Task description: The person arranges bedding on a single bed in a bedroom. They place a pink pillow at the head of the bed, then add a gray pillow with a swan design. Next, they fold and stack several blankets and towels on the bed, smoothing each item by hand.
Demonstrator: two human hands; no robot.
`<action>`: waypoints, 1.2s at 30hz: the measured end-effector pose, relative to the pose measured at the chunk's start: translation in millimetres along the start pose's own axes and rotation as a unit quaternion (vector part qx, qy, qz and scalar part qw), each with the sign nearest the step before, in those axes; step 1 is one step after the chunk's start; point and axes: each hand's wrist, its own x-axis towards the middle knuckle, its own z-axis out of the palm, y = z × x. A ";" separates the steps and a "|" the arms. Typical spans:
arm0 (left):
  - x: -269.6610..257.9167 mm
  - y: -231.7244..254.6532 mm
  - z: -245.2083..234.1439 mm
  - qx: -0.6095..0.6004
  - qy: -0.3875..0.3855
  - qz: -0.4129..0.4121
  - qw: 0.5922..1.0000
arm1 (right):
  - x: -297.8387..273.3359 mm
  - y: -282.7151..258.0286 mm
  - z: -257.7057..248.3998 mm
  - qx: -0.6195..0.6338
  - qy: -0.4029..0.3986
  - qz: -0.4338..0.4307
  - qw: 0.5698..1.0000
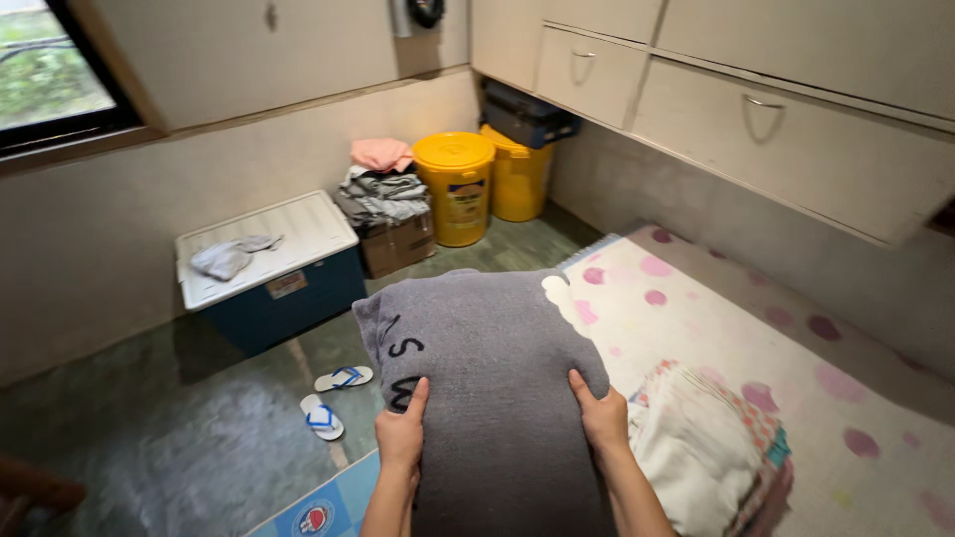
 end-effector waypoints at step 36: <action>-130.1 20.1 116.1 0.005 -0.313 -0.033 0.949 | -130.3 36.9 -184.9 0.032 0.332 -0.024 0.942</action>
